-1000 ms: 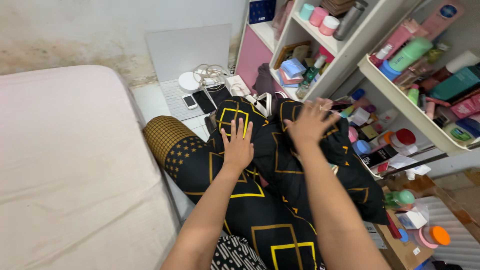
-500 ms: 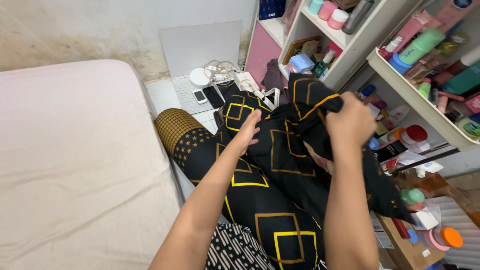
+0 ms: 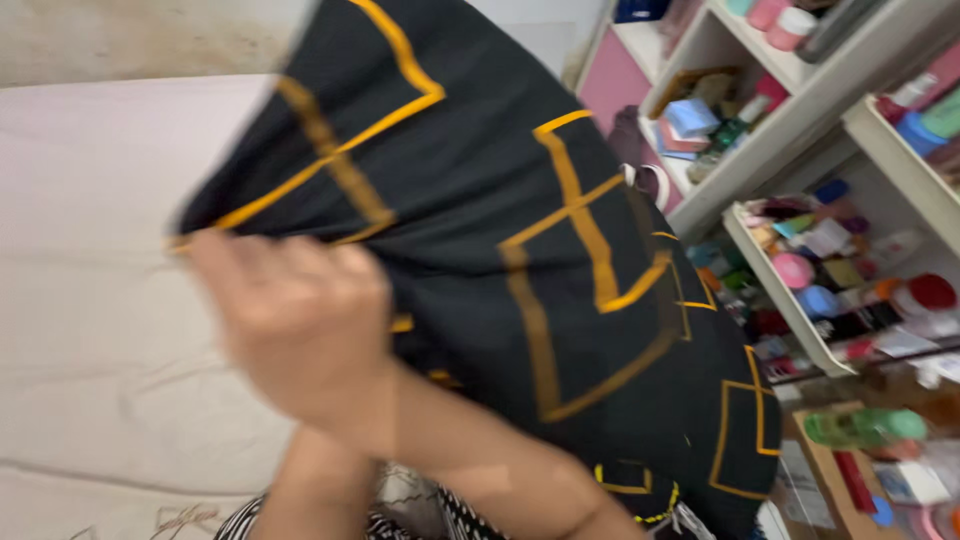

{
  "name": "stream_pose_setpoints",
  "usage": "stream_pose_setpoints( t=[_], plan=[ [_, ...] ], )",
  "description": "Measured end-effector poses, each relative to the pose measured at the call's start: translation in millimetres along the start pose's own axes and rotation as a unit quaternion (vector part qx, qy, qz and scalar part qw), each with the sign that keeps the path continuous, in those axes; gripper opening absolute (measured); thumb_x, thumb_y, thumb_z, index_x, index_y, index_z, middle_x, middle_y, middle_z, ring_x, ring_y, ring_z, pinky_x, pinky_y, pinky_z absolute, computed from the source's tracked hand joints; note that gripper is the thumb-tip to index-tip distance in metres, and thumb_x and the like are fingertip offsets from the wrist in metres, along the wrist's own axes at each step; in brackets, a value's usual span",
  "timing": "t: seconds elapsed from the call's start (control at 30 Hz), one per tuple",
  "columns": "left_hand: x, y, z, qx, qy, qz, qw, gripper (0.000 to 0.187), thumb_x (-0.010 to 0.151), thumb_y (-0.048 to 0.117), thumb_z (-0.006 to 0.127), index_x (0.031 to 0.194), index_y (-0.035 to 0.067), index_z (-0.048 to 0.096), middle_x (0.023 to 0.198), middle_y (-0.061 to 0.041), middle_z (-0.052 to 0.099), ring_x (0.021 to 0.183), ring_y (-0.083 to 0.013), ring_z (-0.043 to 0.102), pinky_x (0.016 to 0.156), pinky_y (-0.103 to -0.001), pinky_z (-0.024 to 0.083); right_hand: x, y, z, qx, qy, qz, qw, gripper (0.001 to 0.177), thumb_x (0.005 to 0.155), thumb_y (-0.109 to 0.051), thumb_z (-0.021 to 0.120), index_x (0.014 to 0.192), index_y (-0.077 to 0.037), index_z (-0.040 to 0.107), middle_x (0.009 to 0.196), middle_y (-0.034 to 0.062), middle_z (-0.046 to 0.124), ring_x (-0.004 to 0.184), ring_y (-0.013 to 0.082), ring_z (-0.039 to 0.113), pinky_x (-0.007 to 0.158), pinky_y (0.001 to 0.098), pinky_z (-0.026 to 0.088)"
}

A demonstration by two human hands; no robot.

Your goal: The person smooths a light pink fitted sheet over a mattress, then places and arranges several black pillows with yellow geometric patterns and a blue pillow with colorful graphics at the head of the bed. The person uses both hands to tuck and align the sheet and to position the pillows neatly.

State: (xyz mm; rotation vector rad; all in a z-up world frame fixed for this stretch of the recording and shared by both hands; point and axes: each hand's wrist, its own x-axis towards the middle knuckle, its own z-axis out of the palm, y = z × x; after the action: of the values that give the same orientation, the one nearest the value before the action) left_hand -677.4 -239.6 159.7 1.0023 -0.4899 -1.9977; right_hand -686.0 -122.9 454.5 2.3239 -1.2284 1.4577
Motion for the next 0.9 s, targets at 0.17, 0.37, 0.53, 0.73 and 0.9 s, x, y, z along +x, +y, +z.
stream_pose_setpoints(
  t=[0.17,0.37,0.53,0.73,0.9],
  plan=[
    [-108.6,29.8,-204.8,-0.015,0.231,0.079,0.97,0.087,0.09,0.074,0.035,0.155,0.016,0.035,0.152,-0.015,0.043,0.132,-0.0399,0.048,0.107,-0.057,0.04,-44.1,-68.1,115.4,0.109,-0.128,-0.042,0.985,0.016,0.107,-0.023,0.067,0.122,-0.017,0.063,0.092,-0.0061,0.062,0.085,0.0141,0.059,0.068,0.0325,0.04],
    [-200.4,21.0,-332.4,-0.042,0.384,0.128,0.913,0.081,0.096,0.069,0.035,0.151,0.01,0.045,0.146,-0.015,0.054,0.126,-0.0355,0.057,0.105,-0.052,0.046,-174.0,-37.1,241.2,0.279,-0.56,-0.052,0.778,0.08,0.091,-0.067,0.051,0.155,-0.021,0.043,0.167,0.0141,0.033,0.154,0.0399,0.026,0.111,0.0758,0.017],
    [-229.5,-9.6,-382.1,-0.154,0.391,0.139,0.897,0.085,0.097,0.071,0.033,0.149,0.006,0.048,0.144,-0.016,0.059,0.124,-0.033,0.061,0.105,-0.049,0.048,-212.0,42.1,259.1,0.466,-0.535,0.037,0.703,0.044,0.102,-0.047,0.061,0.126,-0.012,0.072,0.121,0.0111,0.076,0.11,0.0251,0.074,0.097,0.0366,0.057],
    [-196.9,63.5,-379.8,0.104,0.482,0.249,0.834,0.09,0.099,0.071,0.052,0.151,-0.003,0.047,0.15,-0.017,0.054,0.136,-0.0254,0.052,0.112,-0.036,0.037,-132.1,169.4,217.1,0.088,-0.339,0.084,0.933,0.037,0.093,-0.041,0.064,0.115,-0.014,0.075,0.123,0.0092,0.072,0.122,0.0328,0.061,0.105,0.0497,0.048],
    [-165.9,123.5,-298.0,0.354,0.557,0.061,0.748,0.111,0.073,0.075,0.071,0.156,0.009,0.036,0.145,-0.023,0.052,0.121,-0.0402,0.059,0.103,-0.052,0.045,-126.4,222.4,205.3,-0.134,-0.438,0.219,0.861,0.096,0.084,-0.075,0.063,0.158,-0.018,0.04,0.165,0.0152,0.023,0.149,0.0438,0.013,0.104,0.085,0.011]
  ],
)
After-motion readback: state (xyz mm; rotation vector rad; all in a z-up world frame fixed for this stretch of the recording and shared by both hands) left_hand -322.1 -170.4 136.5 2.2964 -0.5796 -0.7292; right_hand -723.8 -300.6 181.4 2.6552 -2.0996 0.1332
